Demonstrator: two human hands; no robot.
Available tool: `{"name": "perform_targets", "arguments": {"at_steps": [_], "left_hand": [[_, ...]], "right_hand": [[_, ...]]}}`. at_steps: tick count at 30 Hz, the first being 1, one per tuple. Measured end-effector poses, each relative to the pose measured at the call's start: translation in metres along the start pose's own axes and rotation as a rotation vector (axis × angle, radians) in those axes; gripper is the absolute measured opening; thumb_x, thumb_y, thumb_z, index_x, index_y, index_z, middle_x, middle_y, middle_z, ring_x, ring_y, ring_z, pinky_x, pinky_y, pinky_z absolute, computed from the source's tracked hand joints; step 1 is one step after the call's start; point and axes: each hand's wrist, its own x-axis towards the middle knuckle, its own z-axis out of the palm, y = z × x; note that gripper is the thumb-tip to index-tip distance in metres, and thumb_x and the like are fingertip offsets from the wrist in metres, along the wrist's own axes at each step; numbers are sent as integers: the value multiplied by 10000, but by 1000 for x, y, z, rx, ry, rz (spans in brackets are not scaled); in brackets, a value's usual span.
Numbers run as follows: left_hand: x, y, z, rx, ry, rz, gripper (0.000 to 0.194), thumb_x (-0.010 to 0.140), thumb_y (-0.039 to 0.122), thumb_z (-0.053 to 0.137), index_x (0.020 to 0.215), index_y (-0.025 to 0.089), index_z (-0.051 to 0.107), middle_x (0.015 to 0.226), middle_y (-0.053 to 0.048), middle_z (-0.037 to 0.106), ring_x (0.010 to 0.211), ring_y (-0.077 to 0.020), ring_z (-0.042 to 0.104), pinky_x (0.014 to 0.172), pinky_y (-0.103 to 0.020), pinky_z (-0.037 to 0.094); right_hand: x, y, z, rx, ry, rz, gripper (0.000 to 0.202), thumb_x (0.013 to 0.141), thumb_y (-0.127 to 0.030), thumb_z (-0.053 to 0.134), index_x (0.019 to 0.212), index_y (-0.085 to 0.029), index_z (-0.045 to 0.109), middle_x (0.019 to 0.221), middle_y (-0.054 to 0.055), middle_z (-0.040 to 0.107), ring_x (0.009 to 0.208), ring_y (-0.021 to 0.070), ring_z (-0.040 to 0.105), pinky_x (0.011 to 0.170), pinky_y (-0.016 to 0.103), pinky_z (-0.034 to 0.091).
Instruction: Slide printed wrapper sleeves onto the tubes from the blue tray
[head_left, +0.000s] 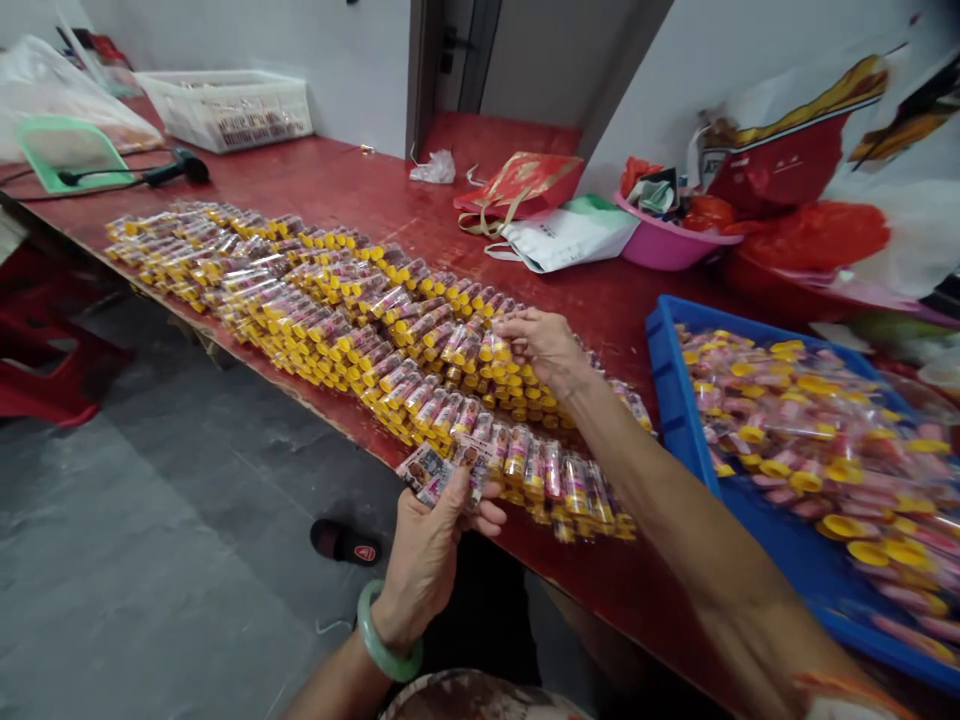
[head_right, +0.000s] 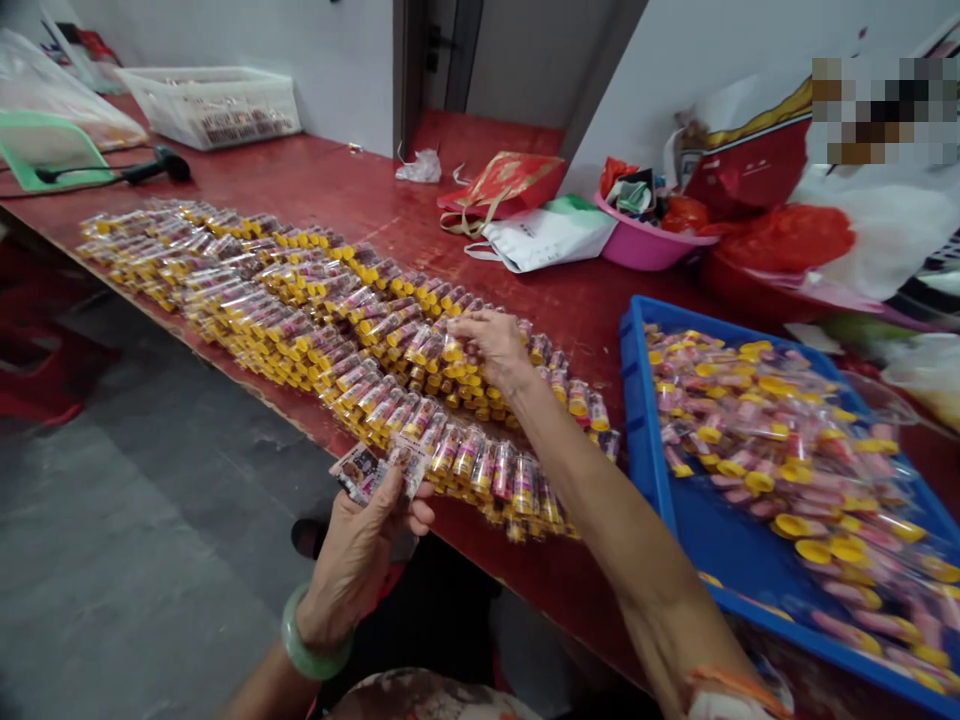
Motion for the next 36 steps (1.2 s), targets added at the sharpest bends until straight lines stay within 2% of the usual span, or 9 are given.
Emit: {"name": "perform_targets", "arguments": {"at_steps": [5,10,12,15,19,21,24,29,36], "left_hand": [[-1,0,-3,-17,10,-37,296,783,376,739,798,82,712,765,-113,742,570,-120,658,535,-199,527],[-1,1,-4,-38,29,-80,268,772,342,755,845,89,706,775,-110,747,574,-122,667,537,-193,531],[1,0,-4,-51,47,-78,262,774,332,755,865,91,704,777,-105,746,587,-123,672,538,-188,532],[2,-1,1,-71,74,-61,261,769,321,761,894,98,703,782,-93,744,614,-133,684,561,-199,548],[0,-5,17,-59,25,-58,232,772,316,757,849,101,715,766,-84,740,613,-142,688,581,-217,564],[-1,-10,26,-36,-32,-74,222,784,313,745,858,105,725,761,-81,739,607,-147,686,574,-224,565],[-4,-20,38,10,-106,-110,211,799,306,729,861,104,735,754,-83,738,613,-153,688,575,-227,568],[-12,-38,53,97,-209,-216,248,780,320,745,894,100,737,785,-93,740,639,-175,699,594,-253,585],[-15,-64,73,268,-238,-309,277,679,289,825,880,121,736,781,-57,734,625,-166,679,526,-238,565]], "right_hand": [[39,0,20,-422,160,-1,178,533,-186,710,529,-160,534,449,-21,461,493,114,478,453,220,327],[51,-10,19,-694,181,-70,174,529,-204,754,519,-154,588,564,68,579,720,242,608,614,288,419],[35,-15,8,-743,212,-130,178,588,-277,748,594,-132,646,635,92,626,758,256,617,650,306,427],[-16,-15,-17,-644,188,-273,240,714,-385,684,721,-147,711,668,60,658,661,188,594,604,283,416],[-101,3,-48,-153,-266,-79,307,717,-480,715,828,-195,740,697,34,691,523,123,549,485,248,406],[-135,15,-57,39,-362,6,334,640,-423,798,894,-215,742,741,28,706,592,141,608,547,254,471],[-165,30,-66,212,-297,48,262,619,-348,828,824,-211,739,709,10,684,583,128,603,560,249,482],[-184,44,-94,229,-136,34,141,657,-290,785,705,-174,721,574,-9,615,458,71,463,435,208,353],[-204,49,-139,151,-179,38,89,640,-238,702,651,-152,684,514,-36,563,441,61,414,433,197,311]]}}
